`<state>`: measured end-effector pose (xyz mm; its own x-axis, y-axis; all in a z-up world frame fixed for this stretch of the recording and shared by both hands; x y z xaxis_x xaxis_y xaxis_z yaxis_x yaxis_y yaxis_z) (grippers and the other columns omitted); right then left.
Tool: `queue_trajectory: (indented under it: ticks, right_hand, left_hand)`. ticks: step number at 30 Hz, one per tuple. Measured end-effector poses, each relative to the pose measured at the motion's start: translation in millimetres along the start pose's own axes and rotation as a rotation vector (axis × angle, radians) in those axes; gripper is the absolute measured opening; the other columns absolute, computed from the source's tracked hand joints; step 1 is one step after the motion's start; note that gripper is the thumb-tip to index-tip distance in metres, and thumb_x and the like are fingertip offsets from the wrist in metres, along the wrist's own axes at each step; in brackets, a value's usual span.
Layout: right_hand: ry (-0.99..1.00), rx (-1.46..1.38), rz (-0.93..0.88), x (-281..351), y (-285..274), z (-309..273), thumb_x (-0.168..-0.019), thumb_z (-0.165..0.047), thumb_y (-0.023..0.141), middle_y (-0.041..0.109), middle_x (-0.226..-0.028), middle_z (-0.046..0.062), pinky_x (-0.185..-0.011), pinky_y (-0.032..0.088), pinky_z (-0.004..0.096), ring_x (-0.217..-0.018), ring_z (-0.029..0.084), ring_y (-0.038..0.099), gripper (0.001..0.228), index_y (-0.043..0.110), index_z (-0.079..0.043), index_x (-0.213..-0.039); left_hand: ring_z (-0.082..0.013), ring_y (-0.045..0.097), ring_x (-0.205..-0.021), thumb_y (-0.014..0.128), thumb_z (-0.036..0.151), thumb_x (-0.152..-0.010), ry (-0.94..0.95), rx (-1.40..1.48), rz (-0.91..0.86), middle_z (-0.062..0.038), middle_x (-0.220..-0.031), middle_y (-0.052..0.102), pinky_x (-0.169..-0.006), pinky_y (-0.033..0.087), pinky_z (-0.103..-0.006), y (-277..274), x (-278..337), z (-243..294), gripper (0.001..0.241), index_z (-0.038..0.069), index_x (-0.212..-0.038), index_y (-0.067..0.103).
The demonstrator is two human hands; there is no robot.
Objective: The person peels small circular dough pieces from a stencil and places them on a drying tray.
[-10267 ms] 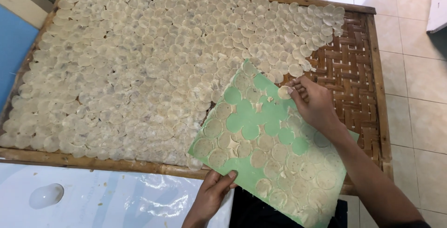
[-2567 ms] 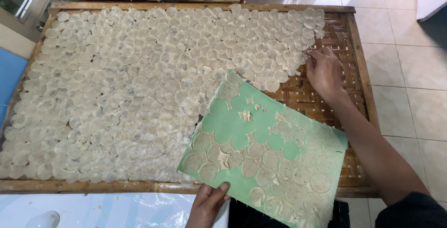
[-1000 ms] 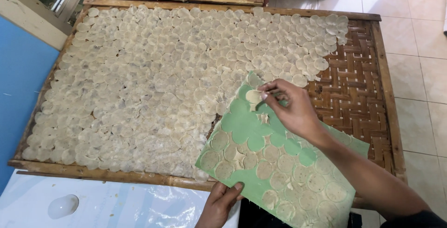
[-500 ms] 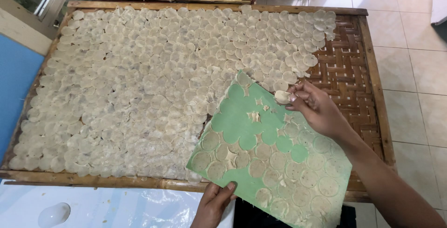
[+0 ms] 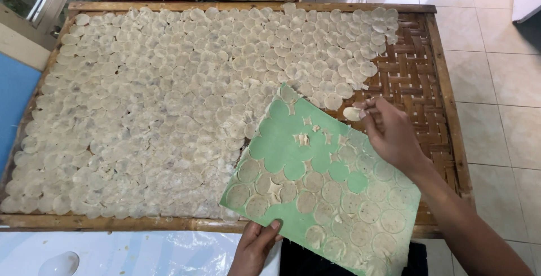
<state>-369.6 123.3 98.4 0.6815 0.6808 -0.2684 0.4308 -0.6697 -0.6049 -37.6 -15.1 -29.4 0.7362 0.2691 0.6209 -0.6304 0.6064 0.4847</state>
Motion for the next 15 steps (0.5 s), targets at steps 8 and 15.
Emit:
queue_trajectory:
  ticks: [8, 15]
  right_hand:
    - [0.11, 0.104, 0.14, -51, -20, 117, -0.104, -0.013, 0.066, 0.075, -0.096, 0.012, -0.07, 0.06, 0.031, -0.081, 0.017, 0.072, 0.014, 0.069, 0.0, -0.109]
    - [0.079, 0.338, 0.325, -90, -35, 135, -0.1, -0.016, 0.076, 0.074, -0.099, 0.013, -0.07, 0.056, 0.035, -0.078, 0.02, 0.071, 0.014, 0.079, -0.006, -0.108]
  left_hand:
    - [-0.0161, 0.063, -0.11, 0.065, 0.015, -0.092, -0.057, -0.011, 0.16, -0.006, -0.122, 0.069, -0.096, 0.049, -0.0358, -11, -3, -8, 0.047, 0.005, -0.138, 0.06]
    - [-0.0213, 0.065, -0.098, 0.065, 0.006, -0.093, 0.033, 0.078, 0.175, -0.014, -0.114, 0.071, -0.083, 0.05, -0.0373, -34, -17, -29, 0.042, -0.003, -0.134, 0.061]
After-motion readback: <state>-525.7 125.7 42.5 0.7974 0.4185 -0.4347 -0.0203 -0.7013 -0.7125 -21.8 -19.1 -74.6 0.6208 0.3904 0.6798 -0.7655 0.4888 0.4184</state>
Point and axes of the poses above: each hand's wrist, its own x-axis away from the middle knuckle, its own y-axis out of the palm, z = x × y, the point moved 5 cm from there along -x, towards the middle knuckle
